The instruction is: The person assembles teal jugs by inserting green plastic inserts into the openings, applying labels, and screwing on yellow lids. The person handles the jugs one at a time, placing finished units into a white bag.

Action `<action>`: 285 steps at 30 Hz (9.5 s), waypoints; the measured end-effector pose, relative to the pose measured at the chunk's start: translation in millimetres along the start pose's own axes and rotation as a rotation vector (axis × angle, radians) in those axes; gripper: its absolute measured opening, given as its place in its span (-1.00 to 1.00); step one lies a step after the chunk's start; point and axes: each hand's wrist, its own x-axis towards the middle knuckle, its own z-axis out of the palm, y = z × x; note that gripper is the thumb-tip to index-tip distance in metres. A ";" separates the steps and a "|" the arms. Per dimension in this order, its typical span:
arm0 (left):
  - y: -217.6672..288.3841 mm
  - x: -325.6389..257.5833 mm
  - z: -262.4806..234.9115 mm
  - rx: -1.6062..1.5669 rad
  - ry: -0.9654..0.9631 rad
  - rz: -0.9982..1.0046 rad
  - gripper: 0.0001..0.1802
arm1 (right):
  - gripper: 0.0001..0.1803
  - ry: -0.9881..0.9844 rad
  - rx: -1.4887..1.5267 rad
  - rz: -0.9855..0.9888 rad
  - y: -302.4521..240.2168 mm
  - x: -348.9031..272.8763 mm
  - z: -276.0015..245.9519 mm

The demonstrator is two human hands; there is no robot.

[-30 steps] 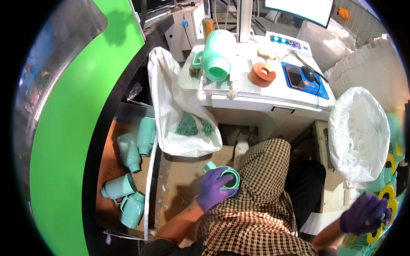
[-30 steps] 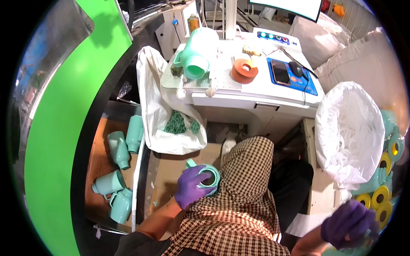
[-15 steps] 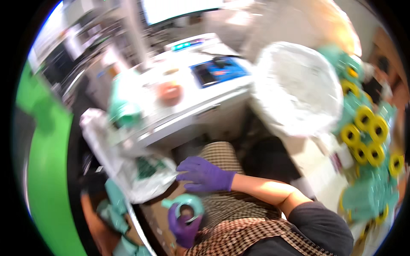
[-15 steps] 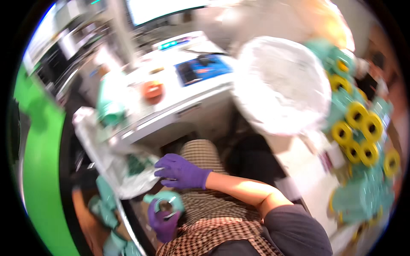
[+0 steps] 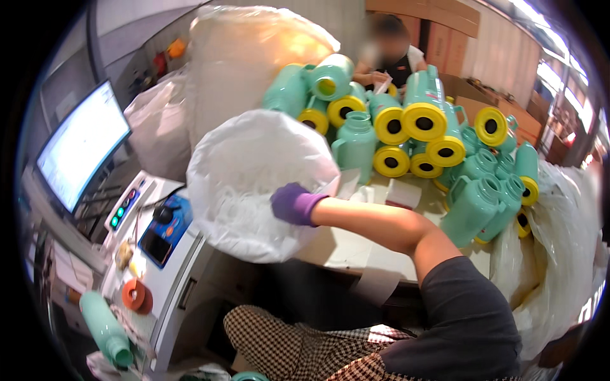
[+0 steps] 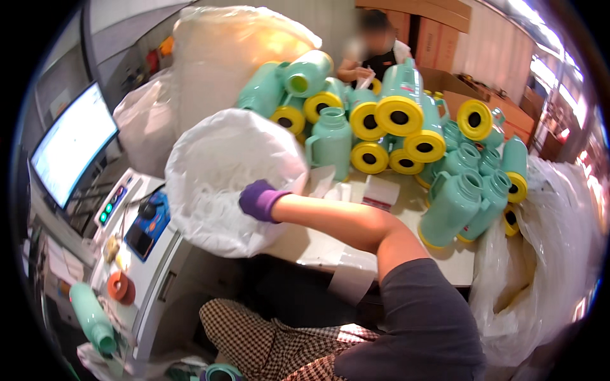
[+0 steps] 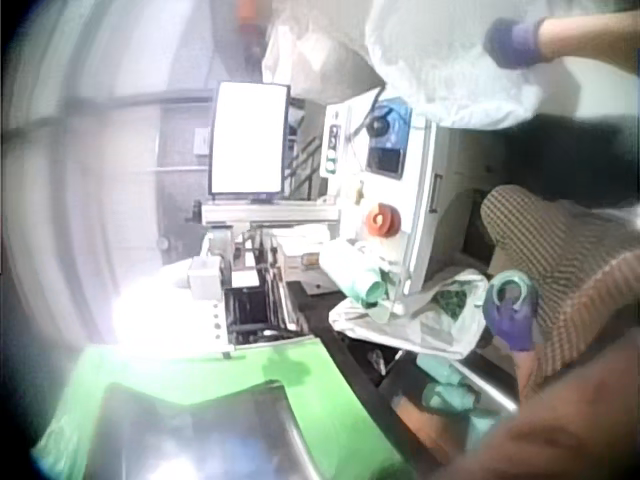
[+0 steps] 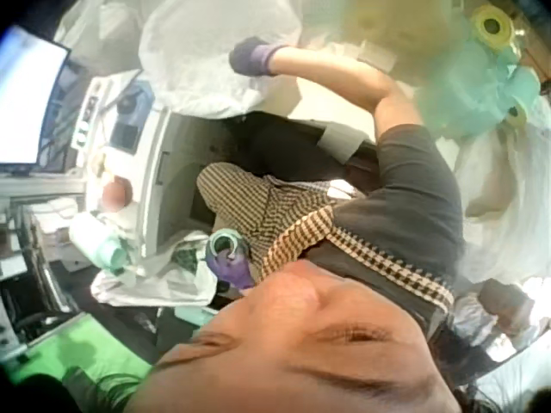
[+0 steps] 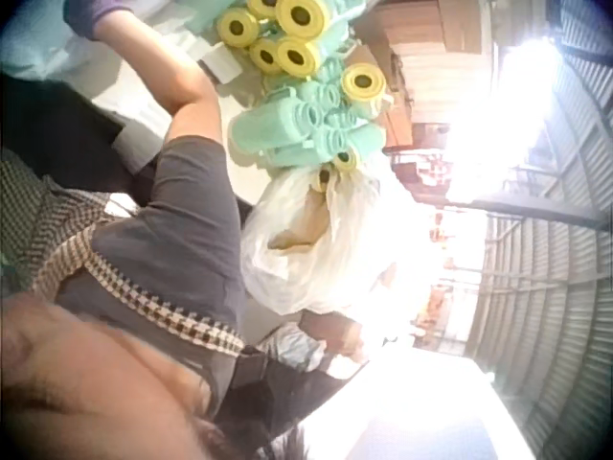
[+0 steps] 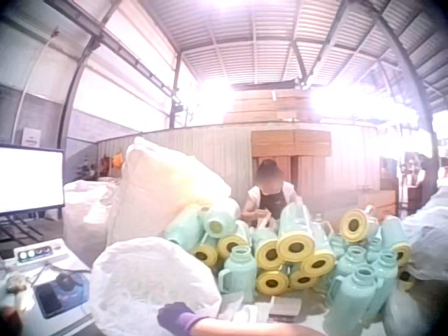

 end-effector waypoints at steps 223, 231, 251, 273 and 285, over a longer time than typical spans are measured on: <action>-74.8 -28.7 -138.6 0.025 0.968 -0.572 -0.21 | -0.78 0.943 0.754 -0.713 -269.3 -63.9 -36.7; -203.6 124.6 -45.5 0.402 0.722 -0.301 -0.34 | -0.70 0.640 1.116 -0.233 -125.4 -226.5 -29.8; -98.5 134.8 -69.1 0.201 0.422 0.067 -0.30 | -0.53 0.339 1.001 -0.627 -208.6 -191.6 -67.7; -0.2 131.0 -30.6 -0.348 -0.534 -0.083 -0.44 | -0.75 1.869 0.282 1.749 178.0 -822.5 98.7; -23.4 87.4 -14.8 -0.766 -0.174 -0.564 -0.47 | -0.59 1.636 0.775 2.309 246.5 -750.0 98.2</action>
